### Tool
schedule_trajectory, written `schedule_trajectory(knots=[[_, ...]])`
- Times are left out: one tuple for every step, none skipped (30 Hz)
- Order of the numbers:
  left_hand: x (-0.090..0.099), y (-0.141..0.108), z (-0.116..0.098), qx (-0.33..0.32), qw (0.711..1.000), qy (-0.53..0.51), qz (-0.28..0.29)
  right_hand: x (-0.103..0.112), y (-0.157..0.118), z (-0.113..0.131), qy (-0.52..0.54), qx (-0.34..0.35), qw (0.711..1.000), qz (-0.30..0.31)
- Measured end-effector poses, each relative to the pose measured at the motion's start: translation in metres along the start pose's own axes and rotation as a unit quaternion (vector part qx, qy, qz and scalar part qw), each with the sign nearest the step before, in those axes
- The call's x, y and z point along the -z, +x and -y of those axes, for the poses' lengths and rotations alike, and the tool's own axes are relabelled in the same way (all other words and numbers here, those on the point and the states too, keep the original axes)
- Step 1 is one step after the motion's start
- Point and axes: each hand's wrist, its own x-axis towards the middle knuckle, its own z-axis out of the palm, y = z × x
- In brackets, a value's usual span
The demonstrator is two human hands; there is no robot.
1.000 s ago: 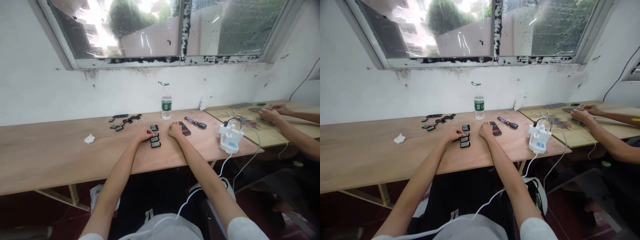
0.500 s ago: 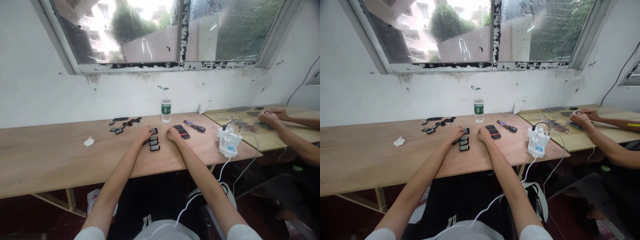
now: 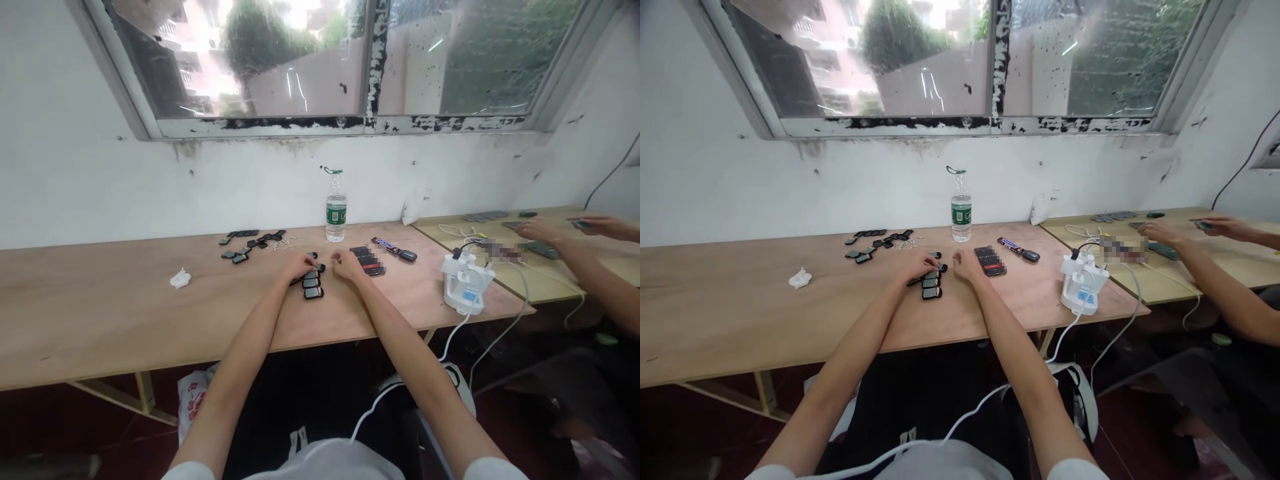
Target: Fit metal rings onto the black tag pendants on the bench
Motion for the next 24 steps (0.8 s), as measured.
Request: schedule_trajectory(knots=[[-0.001, 0.0, 0.0, 0.002, 1.0, 0.005, -0.002, -0.001, 0.001, 0.001, 0.019, -0.001, 1.0, -0.021], [-0.002, 0.001, 0.0, 0.004, 1.0, 0.013, -0.006, -0.003, 0.002, 0.001, 0.036, -0.003, 0.999, -0.037], [-0.002, 0.001, 0.0, 0.003, 1.0, 0.018, -0.011, -0.005, 0.003, 0.002, 0.05, -0.003, 0.998, -0.044], [-0.003, 0.0, 0.001, 0.001, 1.0, 0.021, -0.014, -0.009, 0.004, 0.002, 0.061, -0.004, 0.997, -0.044], [-0.003, 0.0, 0.001, -0.001, 1.0, 0.022, -0.014, -0.012, 0.005, 0.003, 0.068, -0.005, 0.997, -0.038], [-0.003, -0.001, 0.002, -0.002, 1.0, 0.02, -0.015, -0.016, 0.007, 0.003, 0.072, -0.005, 0.997, -0.032], [-0.004, -0.002, 0.002, -0.002, 1.0, 0.019, -0.016, -0.02, 0.008, 0.003, 0.074, -0.004, 0.997, -0.026], [-0.004, -0.003, 0.002, -0.003, 1.0, 0.018, -0.018, -0.023, 0.009, 0.003, 0.076, -0.002, 0.997, -0.022], [-0.003, -0.004, 0.001, -0.006, 1.0, 0.017, -0.022, -0.026, 0.009, 0.002, 0.077, 0.001, 0.997, -0.02], [-0.003, -0.005, 0.0, -0.009, 0.999, 0.019, -0.025, -0.028, 0.01, 0.002, 0.077, 0.004, 0.997, -0.018], [-0.003, -0.006, -0.002, -0.013, 0.999, 0.021, -0.027, -0.03, 0.01, 0.002, 0.078, 0.008, 0.997, -0.015], [-0.002, -0.007, -0.004, -0.018, 0.999, 0.024, -0.029, -0.031, 0.01, 0.001, 0.079, 0.009, 0.997, -0.014], [-0.002, -0.007, -0.006, -0.021, 0.999, 0.028, -0.03, -0.031, 0.011, 0.001, 0.078, 0.01, 0.997, -0.011], [-0.002, -0.008, -0.008, -0.02, 0.999, 0.033, -0.032, -0.032, 0.01, 0.0, 0.076, 0.009, 0.997, -0.009], [-0.001, -0.009, -0.009, -0.018, 0.999, 0.037, -0.033, -0.032, 0.01, 0.0, 0.074, 0.007, 0.997, -0.008], [-0.001, -0.009, -0.011, -0.015, 0.998, 0.042, -0.034, -0.031, 0.01, 0.0, 0.072, 0.006, 0.997, -0.005], [-0.001, -0.009, -0.012, -0.013, 0.998, 0.047, -0.035, -0.031, 0.009, 0.001, 0.073, 0.008, 0.997, 0.001], [-0.001, -0.01, -0.013, -0.011, 0.998, 0.05, -0.034, -0.03, 0.009, 0.001, 0.077, 0.014, 0.997, 0.007], [-0.001, -0.01, -0.013, -0.01, 0.998, 0.053, -0.033, -0.029, 0.008, 0.002, 0.082, 0.022, 0.996, 0.014], [-0.001, -0.01, -0.014, -0.01, 0.998, 0.054, -0.031, -0.027, 0.007, 0.003, 0.088, 0.03, 0.996, 0.019], [-0.001, -0.01, -0.013, -0.01, 0.998, 0.054, -0.029, -0.026, 0.007, 0.004, 0.09, 0.036, 0.995, 0.023], [-0.001, -0.01, -0.013, -0.009, 0.998, 0.053, -0.027, -0.025, 0.006, 0.005, 0.088, 0.039, 0.995, 0.026], [-0.001, -0.009, -0.012, -0.008, 0.998, 0.051, -0.026, -0.024, 0.005, 0.005, 0.08, 0.039, 0.996, 0.027], [-0.001, -0.009, -0.012, -0.006, 0.998, 0.048, -0.025, -0.023, 0.005, 0.006, 0.066, 0.038, 0.997, 0.031]])
